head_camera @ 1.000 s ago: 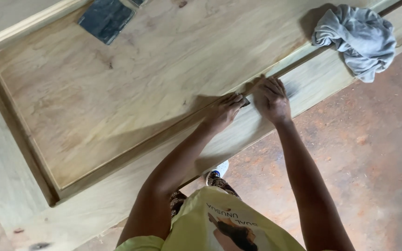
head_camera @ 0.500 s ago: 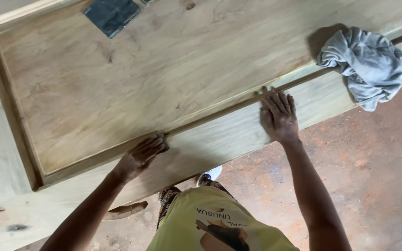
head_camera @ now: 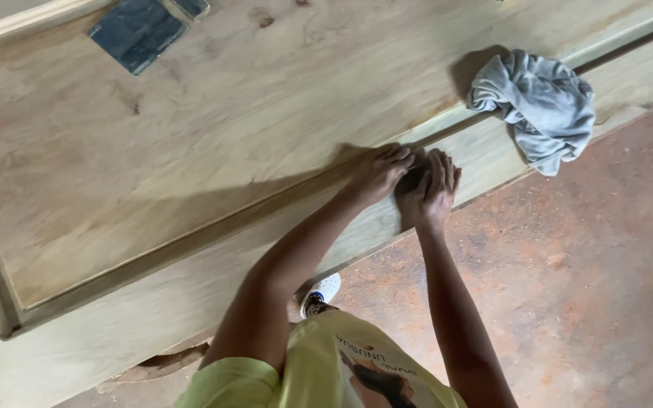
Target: Sand the surface and edges of a wooden panel and wipe away the dust.
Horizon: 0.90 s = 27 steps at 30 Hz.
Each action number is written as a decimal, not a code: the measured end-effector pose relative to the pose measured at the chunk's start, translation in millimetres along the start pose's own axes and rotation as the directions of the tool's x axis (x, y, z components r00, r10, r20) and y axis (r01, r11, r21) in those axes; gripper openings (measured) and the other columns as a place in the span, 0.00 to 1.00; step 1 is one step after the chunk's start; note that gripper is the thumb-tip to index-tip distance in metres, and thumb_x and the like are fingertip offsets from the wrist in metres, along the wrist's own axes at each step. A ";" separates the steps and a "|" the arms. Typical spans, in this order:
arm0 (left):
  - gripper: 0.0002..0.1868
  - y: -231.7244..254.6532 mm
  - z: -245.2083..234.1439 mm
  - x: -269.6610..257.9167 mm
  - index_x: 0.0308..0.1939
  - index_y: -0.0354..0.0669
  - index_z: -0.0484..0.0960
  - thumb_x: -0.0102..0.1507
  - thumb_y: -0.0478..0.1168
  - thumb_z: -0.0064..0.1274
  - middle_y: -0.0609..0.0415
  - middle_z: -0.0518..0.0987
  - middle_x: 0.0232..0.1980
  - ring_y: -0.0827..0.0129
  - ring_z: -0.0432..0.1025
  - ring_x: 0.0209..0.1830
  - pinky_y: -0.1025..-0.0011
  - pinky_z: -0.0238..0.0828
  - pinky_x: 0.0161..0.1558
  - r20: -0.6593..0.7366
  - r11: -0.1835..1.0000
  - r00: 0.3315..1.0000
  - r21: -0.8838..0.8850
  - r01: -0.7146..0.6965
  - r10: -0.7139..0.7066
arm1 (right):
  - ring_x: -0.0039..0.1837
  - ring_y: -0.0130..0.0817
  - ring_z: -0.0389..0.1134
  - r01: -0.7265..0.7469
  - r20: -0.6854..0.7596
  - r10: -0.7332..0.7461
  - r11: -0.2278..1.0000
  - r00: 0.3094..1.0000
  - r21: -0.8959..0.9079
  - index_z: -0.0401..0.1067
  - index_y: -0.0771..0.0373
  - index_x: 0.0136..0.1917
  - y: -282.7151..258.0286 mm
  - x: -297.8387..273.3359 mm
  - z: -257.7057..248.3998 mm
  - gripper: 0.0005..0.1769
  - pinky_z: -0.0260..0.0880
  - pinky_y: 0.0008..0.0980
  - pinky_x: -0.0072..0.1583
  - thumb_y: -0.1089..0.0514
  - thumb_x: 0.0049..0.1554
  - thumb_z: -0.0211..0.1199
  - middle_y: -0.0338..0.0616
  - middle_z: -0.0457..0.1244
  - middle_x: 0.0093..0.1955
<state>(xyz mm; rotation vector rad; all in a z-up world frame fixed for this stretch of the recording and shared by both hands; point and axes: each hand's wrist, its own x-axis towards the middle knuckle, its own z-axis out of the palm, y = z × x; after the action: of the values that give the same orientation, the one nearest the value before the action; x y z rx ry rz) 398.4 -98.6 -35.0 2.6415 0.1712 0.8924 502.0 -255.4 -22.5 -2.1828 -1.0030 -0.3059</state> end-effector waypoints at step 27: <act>0.26 80.0 -306.5 -387.1 0.73 0.56 0.68 0.73 0.51 0.29 0.62 0.64 0.78 0.67 0.50 0.83 0.57 0.33 0.83 -0.132 0.458 0.563 0.447 0.768 -0.816 | 0.49 0.69 0.76 0.199 0.481 0.285 0.654 0.829 -0.730 0.79 0.72 0.65 126.6 216.6 -39.6 0.47 0.77 0.66 0.39 0.25 0.57 0.61 0.69 0.72 0.57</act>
<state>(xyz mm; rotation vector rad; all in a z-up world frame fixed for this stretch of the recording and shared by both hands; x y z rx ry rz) -95.0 -171.6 2.4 2.4622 1.6445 0.3793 743.7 -216.0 44.9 -3.2092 -1.2823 -0.0280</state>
